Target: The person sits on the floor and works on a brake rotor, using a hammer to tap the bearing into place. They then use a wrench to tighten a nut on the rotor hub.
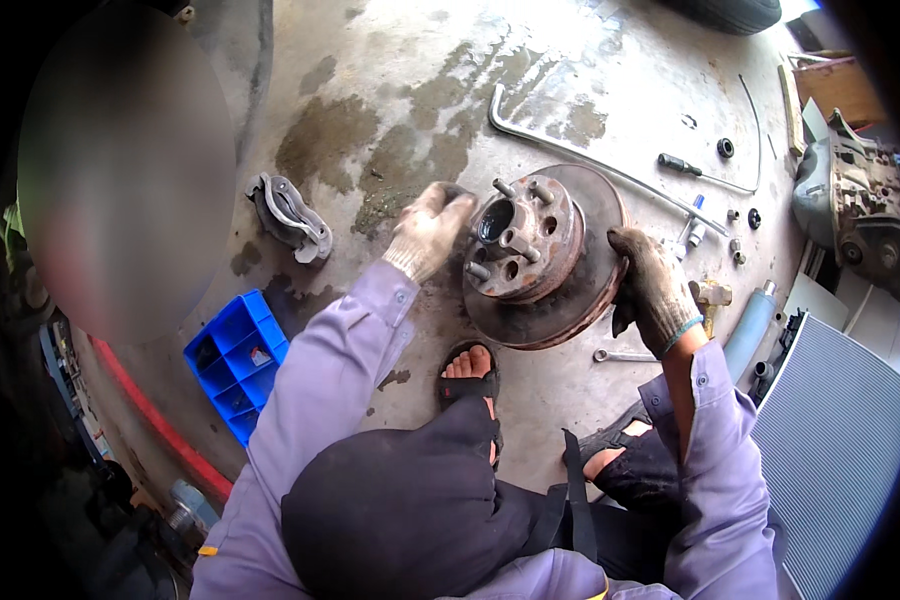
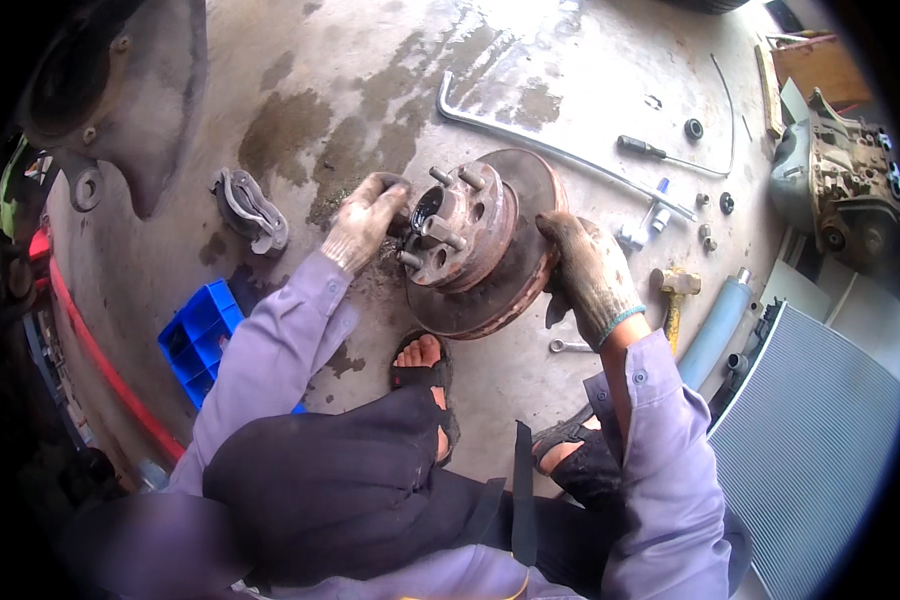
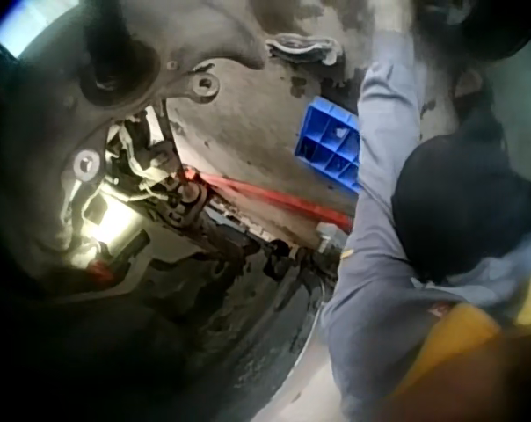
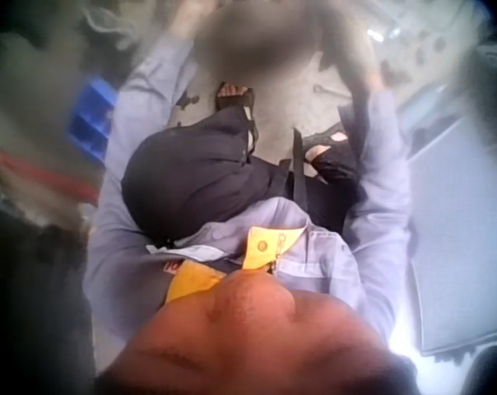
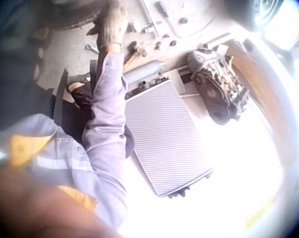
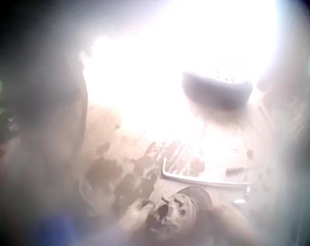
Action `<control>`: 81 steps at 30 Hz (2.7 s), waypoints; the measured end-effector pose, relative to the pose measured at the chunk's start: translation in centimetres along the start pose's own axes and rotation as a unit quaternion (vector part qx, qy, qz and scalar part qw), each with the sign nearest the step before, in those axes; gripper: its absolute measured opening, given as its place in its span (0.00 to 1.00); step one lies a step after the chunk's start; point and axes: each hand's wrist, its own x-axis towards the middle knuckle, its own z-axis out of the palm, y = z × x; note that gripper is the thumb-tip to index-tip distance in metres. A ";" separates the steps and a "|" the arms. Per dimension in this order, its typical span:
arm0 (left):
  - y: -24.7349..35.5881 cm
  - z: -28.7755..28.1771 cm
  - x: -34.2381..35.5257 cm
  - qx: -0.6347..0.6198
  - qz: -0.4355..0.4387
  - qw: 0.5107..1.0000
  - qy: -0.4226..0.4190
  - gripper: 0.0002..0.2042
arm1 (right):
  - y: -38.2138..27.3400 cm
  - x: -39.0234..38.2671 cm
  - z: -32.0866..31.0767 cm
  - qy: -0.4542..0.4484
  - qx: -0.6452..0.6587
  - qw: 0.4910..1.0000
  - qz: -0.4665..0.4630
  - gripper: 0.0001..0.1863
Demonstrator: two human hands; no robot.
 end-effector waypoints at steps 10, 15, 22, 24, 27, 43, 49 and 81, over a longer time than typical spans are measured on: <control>-1.4 3.2 -5.7 0.026 0.101 0.991 0.083 0.23 | 7.4 2.7 -4.5 0.037 -0.158 0.987 0.016 0.14; -0.5 4.8 -6.4 -0.026 0.055 0.998 0.012 0.18 | 15.8 5.7 -7.8 0.045 -0.391 0.882 -0.259 0.15; 0.6 5.2 -5.1 0.055 0.058 0.995 -0.053 0.13 | 14.5 6.1 -7.1 0.000 -0.266 0.963 -0.043 0.27; 0.4 5.3 -5.0 0.063 0.055 0.994 -0.066 0.13 | 14.0 6.4 -7.7 -0.036 -0.335 0.939 -0.063 0.26; 1.0 4.7 -5.2 0.007 -0.018 0.996 -0.084 0.19 | 11.2 6.6 -7.5 -0.087 -0.366 0.927 -0.005 0.26; 23.9 -3.7 -14.9 0.140 -0.136 0.965 -0.174 0.28 | -9.8 -3.1 -8.4 -0.245 -0.527 0.788 -0.205 0.25; 24.4 -7.1 -27.6 -0.417 -0.124 0.893 -0.115 0.38 | -0.4 -2.2 2.1 -0.242 -0.513 0.759 -0.321 0.23; 31.3 4.4 -29.8 0.263 0.204 0.940 0.075 0.11 | 2.5 -0.8 -5.0 -0.337 -0.541 0.712 -0.293 0.33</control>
